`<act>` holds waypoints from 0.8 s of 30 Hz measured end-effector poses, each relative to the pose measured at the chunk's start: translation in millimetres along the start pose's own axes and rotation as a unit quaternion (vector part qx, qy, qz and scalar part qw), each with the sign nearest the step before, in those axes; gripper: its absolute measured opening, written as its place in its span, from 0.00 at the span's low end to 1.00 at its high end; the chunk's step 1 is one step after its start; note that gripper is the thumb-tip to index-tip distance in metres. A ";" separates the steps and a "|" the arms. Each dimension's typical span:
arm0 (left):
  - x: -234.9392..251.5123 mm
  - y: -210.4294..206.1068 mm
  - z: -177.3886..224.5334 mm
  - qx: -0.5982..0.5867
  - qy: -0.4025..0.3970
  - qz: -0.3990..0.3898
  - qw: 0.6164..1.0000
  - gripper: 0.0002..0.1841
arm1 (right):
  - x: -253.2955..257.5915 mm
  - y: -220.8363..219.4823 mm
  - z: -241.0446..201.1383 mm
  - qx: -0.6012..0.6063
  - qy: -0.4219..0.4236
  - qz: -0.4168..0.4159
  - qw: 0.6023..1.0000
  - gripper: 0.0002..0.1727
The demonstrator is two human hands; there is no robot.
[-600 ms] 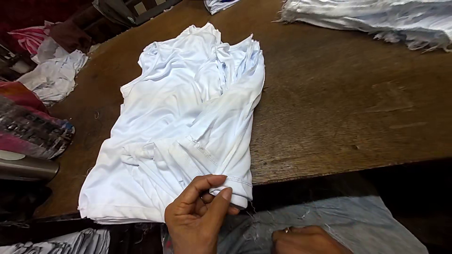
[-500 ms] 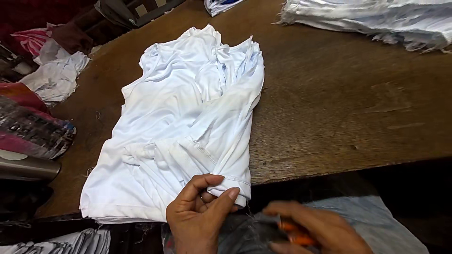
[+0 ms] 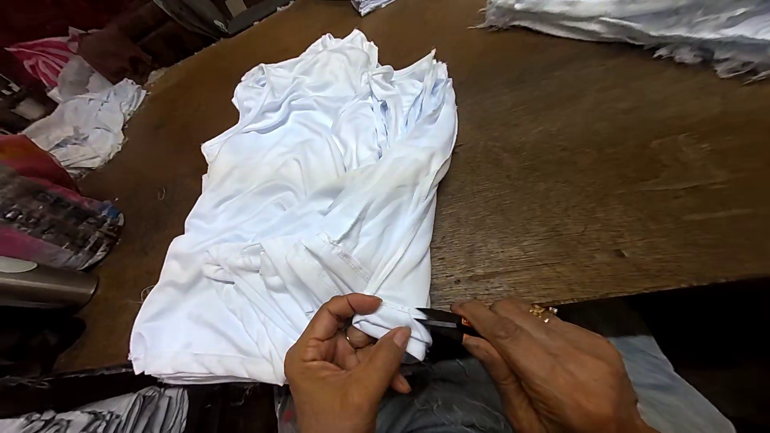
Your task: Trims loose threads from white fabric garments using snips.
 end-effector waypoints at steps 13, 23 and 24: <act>-1.8 0.2 -0.9 0.014 -0.012 -0.006 1.000 0.21 | 3.8 4.8 -1.7 -0.017 0.024 -0.014 0.999 0.23; -2.0 0.0 -2.2 0.039 -0.026 -0.005 0.999 0.23 | 1.3 -1.8 -5.2 -0.019 0.022 0.006 1.000 0.23; -1.7 0.5 -2.3 0.041 -0.024 -0.004 0.999 0.23 | 1.1 -0.8 -4.8 -0.018 0.020 0.003 1.000 0.24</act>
Point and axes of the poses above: each hand's wrist, its own x-axis towards the middle knuckle, its own y-axis out of the back of the hand, z = x × y, the point moved 6 cm from there along x, towards the middle knuckle, and after that the axes turned 14 degrees about z, right-handed, at the moved point
